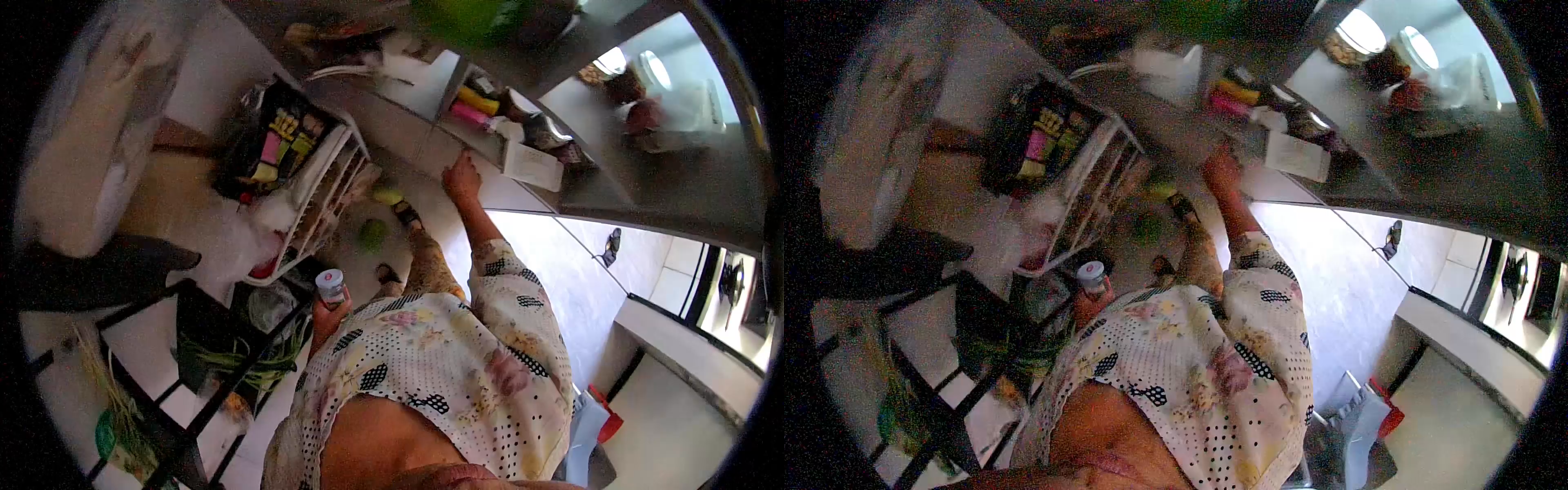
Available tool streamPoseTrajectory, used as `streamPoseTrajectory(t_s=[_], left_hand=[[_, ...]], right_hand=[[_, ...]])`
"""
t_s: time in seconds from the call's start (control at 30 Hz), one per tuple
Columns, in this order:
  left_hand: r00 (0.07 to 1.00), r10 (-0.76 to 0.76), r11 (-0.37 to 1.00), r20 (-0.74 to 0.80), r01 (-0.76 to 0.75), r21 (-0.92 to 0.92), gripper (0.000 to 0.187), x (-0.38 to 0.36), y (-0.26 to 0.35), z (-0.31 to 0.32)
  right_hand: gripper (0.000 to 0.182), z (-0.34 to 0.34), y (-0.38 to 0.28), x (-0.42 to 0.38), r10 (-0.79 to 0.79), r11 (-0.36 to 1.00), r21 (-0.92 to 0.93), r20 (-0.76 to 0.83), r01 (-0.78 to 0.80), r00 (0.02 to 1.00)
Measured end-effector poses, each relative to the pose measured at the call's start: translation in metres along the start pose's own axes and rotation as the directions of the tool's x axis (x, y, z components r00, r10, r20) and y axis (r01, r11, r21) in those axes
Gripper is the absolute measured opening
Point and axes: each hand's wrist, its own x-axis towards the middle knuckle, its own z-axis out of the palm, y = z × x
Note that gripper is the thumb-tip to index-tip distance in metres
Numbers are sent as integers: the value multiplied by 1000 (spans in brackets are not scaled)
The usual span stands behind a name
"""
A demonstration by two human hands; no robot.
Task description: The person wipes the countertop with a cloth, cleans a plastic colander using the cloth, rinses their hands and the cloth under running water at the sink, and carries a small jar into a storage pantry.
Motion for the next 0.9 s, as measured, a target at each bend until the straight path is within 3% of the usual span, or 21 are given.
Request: streamPoseTrajectory(t_s=[0.07, 0.13, 0.2, 0.3, 0.37, 0.4, 0.43, 0.47, 0.53, 0.57, 0.7, 0.8, 0.9], left_hand=[[998, 10, 977, 67, -24, 211, 57, -10, 46, 20], [999, 34, 964, -3, -32, 264, 58, -15, 69, 32], [999, -13, 944, -47, 28, 329, 60, -9, 50, 19], [992, 44, 909, 120, -90, 406, 58, -3, 34, -7], [997, 36, 986, 69, -47, 160, 59, 23, -58, -58], [998, 26, 989, 53, -34, 145, 59, 20, -61, -59], [999, 16, 991, 38, -21, 129, 59, 16, -63, -60], [1000, 7, 975, 27, -12, 223, 59, -4, -14, -29], [999, -41, 940, 32, 27, 340, 61, -13, 23, -5], [996, -84, 928, 40, 64, 366, 63, -16, 24, -5], [989, -145, 860, 26, 113, 497, 71, -8, 14, -13], [994, -49, 878, 97, -3, 480, 76, 2, -2, -13], [989, -125, 864, 72, 73, 498, 76, 0, 35, 16]], right_hand=[[66, 19, 27, 23, -52, 994, -100, -140, 38, 989], [63, 37, 63, 65, -122, 992, -9, -281, 125, 952], [61, 21, 53, 76, 2, 999, 53, -168, 7, 986], [60, 8, 51, 75, 80, 996, 56, -126, -74, 989], [60, 2, 50, 73, 99, 993, 75, -134, -90, 986], [61, -2, 47, 69, 115, 990, 101, -129, -102, 985], [62, -3, 48, 63, 132, 985, 125, -122, -117, 984], [63, 6, 49, 56, 112, 990, 100, -141, -99, 984], [63, 31, 54, 45, 77, 996, 48, -195, -69, 978], [61, 39, 58, 36, 86, 994, 75, -102, -79, 991], [58, 47, 60, -6, 13, 996, 87, -42, -9, 999], [57, 48, 59, -32, 3, 998, 55, -6, -2, 1000], [65, 60, 67, -68, -52, 991, 123, 4, 52, 999]])
